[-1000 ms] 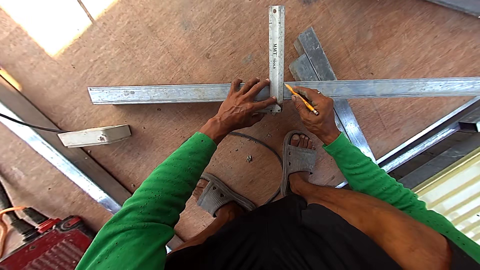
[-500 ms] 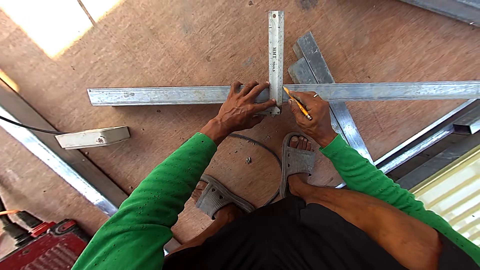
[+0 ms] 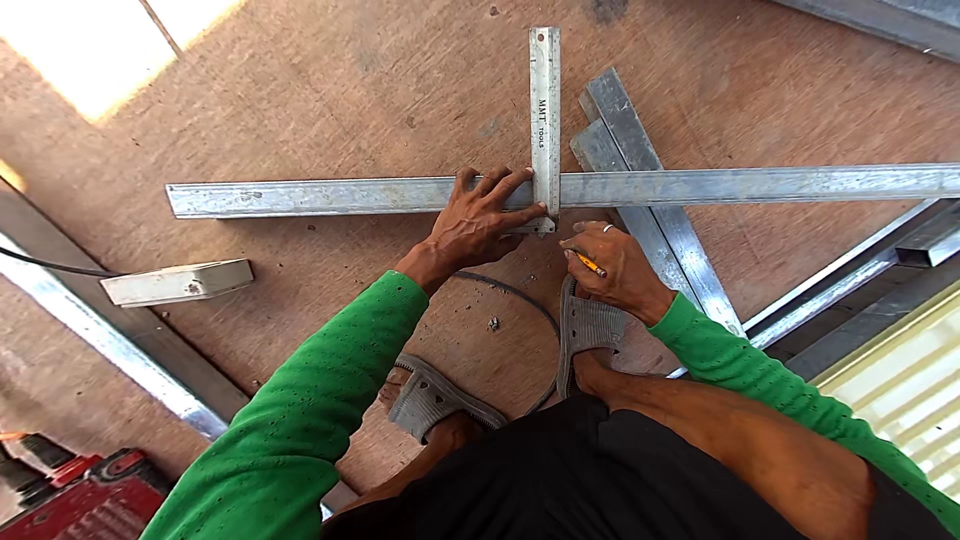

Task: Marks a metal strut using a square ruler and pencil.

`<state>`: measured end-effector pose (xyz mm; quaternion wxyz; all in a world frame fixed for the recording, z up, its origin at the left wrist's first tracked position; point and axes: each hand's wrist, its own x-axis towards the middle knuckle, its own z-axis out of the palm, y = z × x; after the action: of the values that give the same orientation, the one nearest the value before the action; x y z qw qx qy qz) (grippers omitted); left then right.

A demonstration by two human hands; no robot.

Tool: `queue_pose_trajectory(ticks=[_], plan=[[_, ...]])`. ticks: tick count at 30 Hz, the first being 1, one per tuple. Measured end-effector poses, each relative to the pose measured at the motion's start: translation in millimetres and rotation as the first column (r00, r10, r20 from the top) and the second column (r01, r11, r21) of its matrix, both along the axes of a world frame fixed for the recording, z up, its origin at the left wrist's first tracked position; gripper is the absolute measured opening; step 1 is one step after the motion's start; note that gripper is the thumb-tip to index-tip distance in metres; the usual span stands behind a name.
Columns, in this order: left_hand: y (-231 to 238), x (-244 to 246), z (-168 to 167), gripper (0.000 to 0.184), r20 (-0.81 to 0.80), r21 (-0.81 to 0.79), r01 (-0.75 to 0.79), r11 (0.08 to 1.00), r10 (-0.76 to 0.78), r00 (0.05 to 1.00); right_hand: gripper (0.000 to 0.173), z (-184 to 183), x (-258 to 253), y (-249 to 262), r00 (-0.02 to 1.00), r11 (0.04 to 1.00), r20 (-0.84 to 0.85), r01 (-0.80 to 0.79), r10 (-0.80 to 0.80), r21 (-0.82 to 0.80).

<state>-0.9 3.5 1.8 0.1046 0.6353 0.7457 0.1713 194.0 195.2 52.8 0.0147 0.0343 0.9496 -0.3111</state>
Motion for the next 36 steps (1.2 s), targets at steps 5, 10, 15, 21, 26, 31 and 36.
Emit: queue_pose_trajectory(ticks=[5,10,15,21,26,31,36], plan=[[-1,0,-1,0.047,0.003,-0.006,0.008,1.000,-0.007,1.000,0.027,-10,9,-15,0.966,0.961,0.225,0.175,-0.126,-0.214],[0,-9,0,0.049,0.087,-0.007,0.014,1.000,-0.013,0.996,0.053,-19,-2,-27,0.733,0.596,0.654,0.614,-0.187,-0.517],[13,-52,20,0.079,0.561,-0.139,-0.082,0.987,0.147,0.815,0.037,-11,-10,-14,0.854,0.593,0.425,0.517,-0.301,-0.618],[34,-64,7,0.069,0.356,-0.558,-0.020,0.829,0.261,0.897,0.032,39,21,35,0.889,0.715,0.228,0.455,-0.396,-0.532],[22,-46,11,0.077,0.193,-0.355,-0.238,0.904,0.320,0.928,0.030,39,29,51,0.871,0.716,0.151,0.473,-0.467,-0.513],[16,-15,-4,0.070,0.041,-0.149,-0.368,0.918,0.378,0.925,0.027,31,25,49,0.885,0.732,0.139,0.448,-0.444,-0.513],[10,-10,-11,0.068,0.075,-0.130,-0.330,0.935,0.342,0.937,0.029,26,18,42,0.894,0.742,0.157,0.438,-0.420,-0.507]])
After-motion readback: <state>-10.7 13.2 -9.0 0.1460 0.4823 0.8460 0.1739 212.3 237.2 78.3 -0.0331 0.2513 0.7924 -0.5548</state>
